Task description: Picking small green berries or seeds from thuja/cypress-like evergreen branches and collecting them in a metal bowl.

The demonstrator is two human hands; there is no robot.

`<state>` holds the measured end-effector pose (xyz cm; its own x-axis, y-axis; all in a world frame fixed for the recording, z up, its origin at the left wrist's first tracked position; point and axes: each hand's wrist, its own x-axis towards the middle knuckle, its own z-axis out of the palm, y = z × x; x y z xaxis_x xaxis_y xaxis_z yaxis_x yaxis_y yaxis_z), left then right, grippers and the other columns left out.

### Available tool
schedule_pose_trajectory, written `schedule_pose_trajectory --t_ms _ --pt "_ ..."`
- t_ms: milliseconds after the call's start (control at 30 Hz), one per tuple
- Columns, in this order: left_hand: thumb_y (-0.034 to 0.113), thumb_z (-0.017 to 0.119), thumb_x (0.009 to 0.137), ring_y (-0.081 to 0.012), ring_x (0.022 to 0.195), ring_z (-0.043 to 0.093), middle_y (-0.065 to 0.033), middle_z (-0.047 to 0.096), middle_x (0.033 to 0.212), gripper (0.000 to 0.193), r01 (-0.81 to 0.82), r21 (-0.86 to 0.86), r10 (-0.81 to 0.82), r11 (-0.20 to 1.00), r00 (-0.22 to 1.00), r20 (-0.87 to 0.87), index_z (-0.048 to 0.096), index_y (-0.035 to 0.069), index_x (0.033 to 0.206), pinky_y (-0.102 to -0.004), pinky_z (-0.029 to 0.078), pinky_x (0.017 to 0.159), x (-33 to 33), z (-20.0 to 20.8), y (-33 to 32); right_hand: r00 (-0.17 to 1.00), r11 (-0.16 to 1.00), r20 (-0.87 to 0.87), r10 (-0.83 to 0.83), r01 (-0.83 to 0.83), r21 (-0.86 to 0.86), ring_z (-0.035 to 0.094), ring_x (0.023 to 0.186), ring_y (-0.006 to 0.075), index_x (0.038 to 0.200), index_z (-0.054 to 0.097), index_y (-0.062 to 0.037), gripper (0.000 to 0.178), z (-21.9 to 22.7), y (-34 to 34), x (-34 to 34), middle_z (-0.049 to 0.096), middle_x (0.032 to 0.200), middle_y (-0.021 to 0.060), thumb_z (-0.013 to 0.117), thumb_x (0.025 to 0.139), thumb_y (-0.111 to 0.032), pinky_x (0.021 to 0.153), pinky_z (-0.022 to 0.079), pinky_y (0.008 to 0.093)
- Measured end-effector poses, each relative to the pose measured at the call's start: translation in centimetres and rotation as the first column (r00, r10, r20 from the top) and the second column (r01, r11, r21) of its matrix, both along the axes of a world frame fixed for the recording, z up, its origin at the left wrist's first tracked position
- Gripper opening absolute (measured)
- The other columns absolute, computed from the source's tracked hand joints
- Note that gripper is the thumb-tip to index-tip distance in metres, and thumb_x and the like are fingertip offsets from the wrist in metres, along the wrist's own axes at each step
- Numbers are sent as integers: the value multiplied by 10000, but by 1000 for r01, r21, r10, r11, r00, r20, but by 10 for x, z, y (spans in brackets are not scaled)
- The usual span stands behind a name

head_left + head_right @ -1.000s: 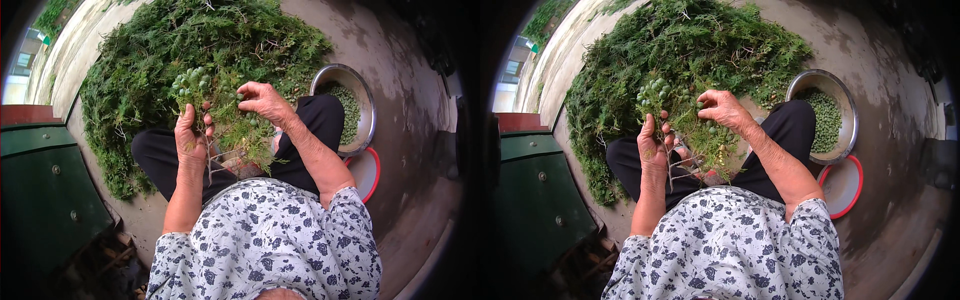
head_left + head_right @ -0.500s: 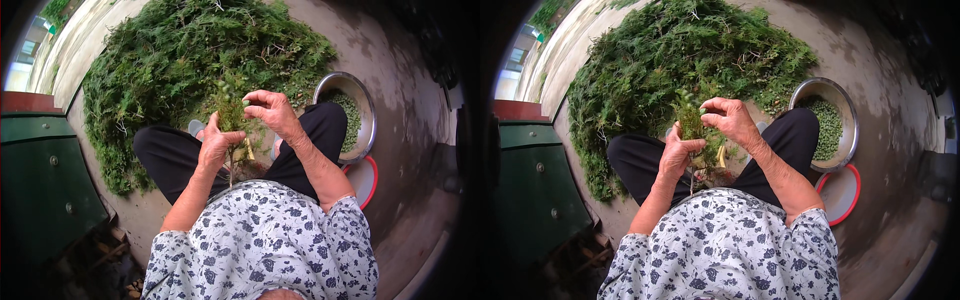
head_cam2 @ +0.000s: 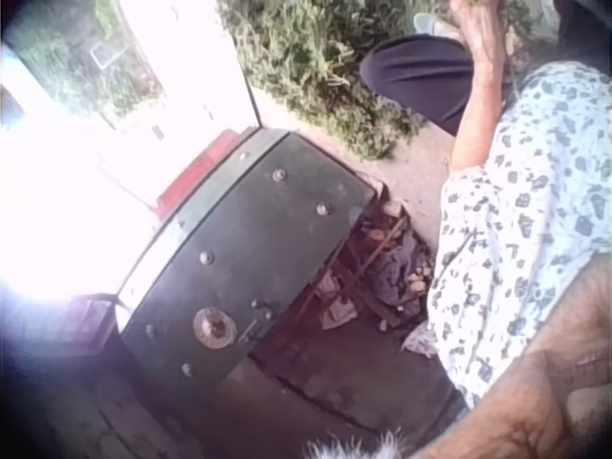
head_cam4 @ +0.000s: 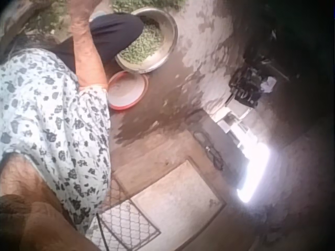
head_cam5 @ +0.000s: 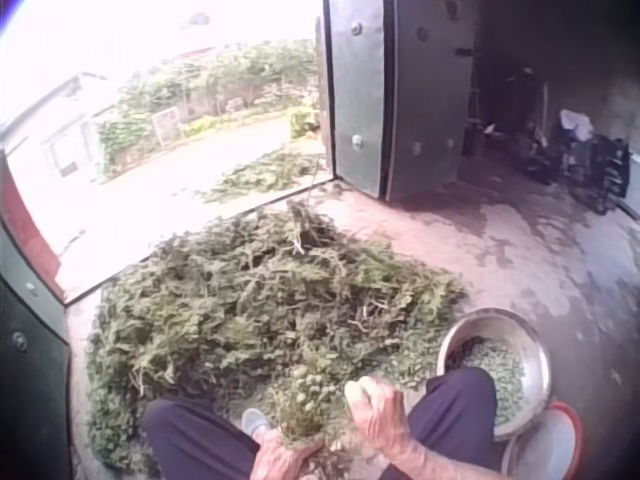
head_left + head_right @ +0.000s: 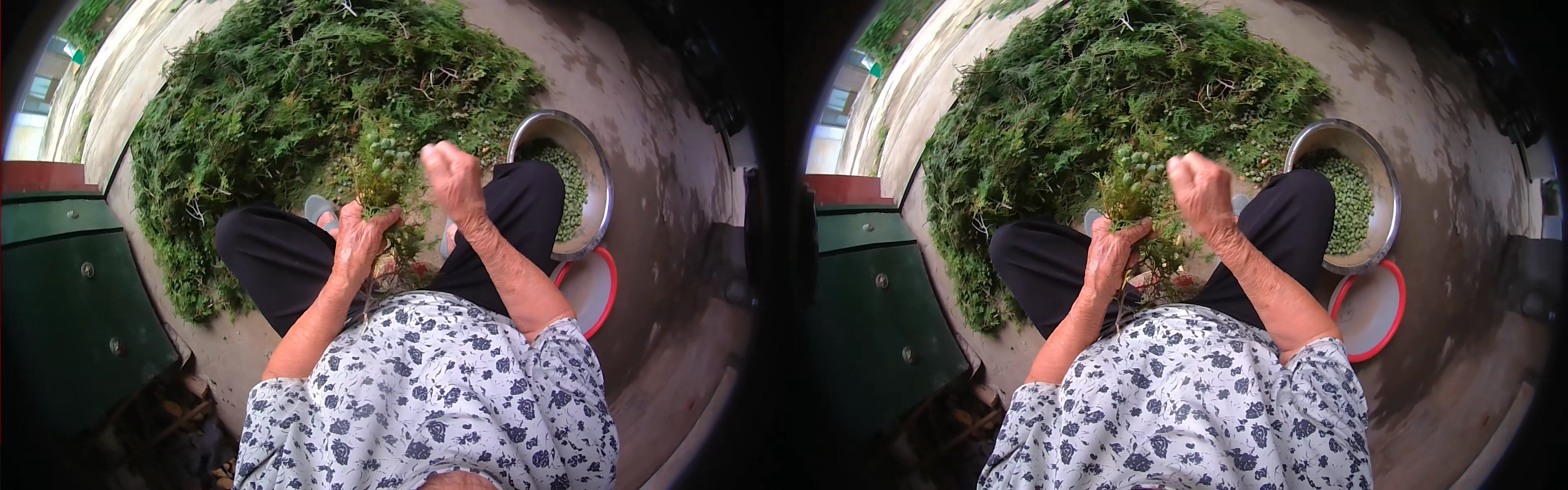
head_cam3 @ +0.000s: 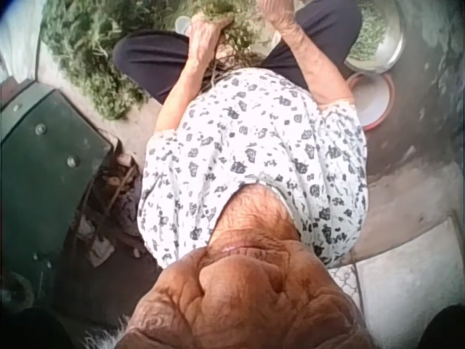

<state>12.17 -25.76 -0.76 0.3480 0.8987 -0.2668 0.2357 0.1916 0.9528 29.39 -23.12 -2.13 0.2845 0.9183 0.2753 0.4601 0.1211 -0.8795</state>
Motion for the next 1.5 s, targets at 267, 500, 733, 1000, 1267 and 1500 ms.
schedule_pose_trajectory --t_ms 267,500,733,1000,1267,1500 --pt "84 584 802 -90 568 515 -59 589 689 80 -176 -489 364 855 873 323 557 33 857 -186 338 391 -15 9 16 839 865 215 -499 498 64 567 645 198 880 612 -22 154 16 -17 142 593 766 103 638 754 -105 624 457 305" --pt "110 600 798 -134 571 502 -110 571 724 184 -108 -621 489 777 725 485 532 15 940 -194 320 375 -25 -11 22 911 905 259 -321 376 -201 591 876 212 1044 600 -29 293 12 -42 167 621 973 130 603 779 -156 800 446 310" --pt "181 552 856 -101 430 343 -71 480 741 292 108 -516 381 850 549 744 478 -2 1071 -195 334 373 -30 -19 20 713 670 -543 444 -666 -327 531 867 119 1189 526 -85 471 -24 -3 35 577 1000 61 508 873 -435 756 433 258" --pt "116 558 838 -116 475 430 -74 506 745 288 -8 -626 465 780 677 570 475 11 1093 -203 379 389 -38 -12 17 575 631 -762 298 -718 -295 473 703 44 1115 529 -29 383 -18 -11 11 541 814 -1 667 793 -183 599 399 192" --pt "35 672 728 -198 743 638 -134 618 907 448 29 -622 349 782 806 477 468 -27 1122 -296 558 524 -25 13 7 715 792 -652 253 -540 -285 508 656 19 1052 550 -36 282 10 -7 10 562 763 -25 643 813 -153 559 432 174" --pt "-53 629 721 -176 462 576 -135 618 752 358 127 -670 335 731 789 515 480 -75 1046 -236 506 453 -27 -3 -8 675 784 -713 190 -542 -303 404 672 -3 1107 540 -55 340 -2 -6 9 517 793 -57 621 837 -245 561 355 140"
